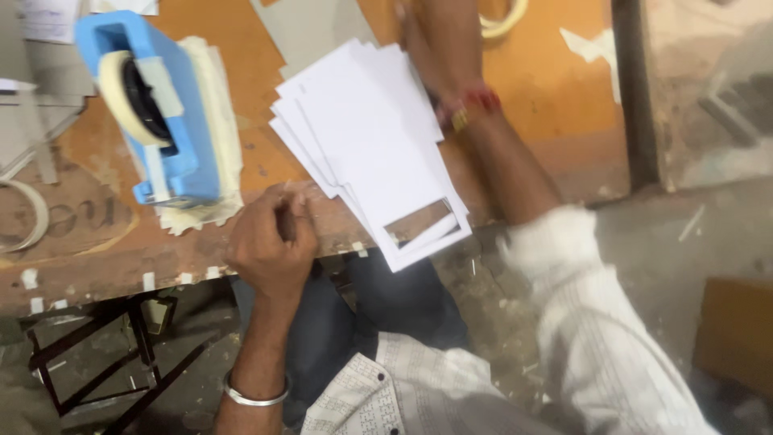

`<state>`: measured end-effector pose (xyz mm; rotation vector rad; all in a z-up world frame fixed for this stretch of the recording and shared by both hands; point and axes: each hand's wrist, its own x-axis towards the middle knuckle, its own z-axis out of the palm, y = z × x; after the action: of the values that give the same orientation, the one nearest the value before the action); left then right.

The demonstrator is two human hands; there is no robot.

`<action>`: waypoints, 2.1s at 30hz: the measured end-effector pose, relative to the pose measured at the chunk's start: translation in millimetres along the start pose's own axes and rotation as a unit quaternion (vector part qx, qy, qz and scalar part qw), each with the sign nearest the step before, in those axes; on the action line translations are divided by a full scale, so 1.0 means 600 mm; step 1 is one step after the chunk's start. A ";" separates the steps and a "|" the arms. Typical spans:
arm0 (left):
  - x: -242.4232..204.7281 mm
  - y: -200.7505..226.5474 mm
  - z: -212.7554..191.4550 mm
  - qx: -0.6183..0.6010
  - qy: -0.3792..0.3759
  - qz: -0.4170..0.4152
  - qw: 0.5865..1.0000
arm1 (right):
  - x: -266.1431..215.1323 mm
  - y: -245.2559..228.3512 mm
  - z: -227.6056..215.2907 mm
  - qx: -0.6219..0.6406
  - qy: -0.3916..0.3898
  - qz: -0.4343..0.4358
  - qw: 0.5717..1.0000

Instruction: The person repeatedly picks up a white paper frame and a beige card, aligns them, and secures the edges with small pieces of adhesive tape. The person handles the items one at a time and places the finished units on the table.

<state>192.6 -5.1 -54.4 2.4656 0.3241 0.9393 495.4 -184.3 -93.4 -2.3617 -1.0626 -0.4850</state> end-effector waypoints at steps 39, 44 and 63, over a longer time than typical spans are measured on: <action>-0.044 0.085 -0.142 -0.439 -0.316 -0.144 0.829 | -0.271 -0.187 -0.156 0.472 0.156 0.262 0.828; -0.034 0.047 -0.165 -0.395 -0.329 -0.127 0.848 | -0.277 -0.190 -0.150 0.446 0.181 0.271 0.834; -0.175 0.097 -0.104 0.170 -0.404 0.024 0.899 | -0.365 -0.281 -0.160 0.026 0.055 0.037 0.997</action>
<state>75.7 -72.7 -43.1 2.9268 0.1377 -0.2069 217.2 -272.2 -76.3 -2.2917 -0.9246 -0.5486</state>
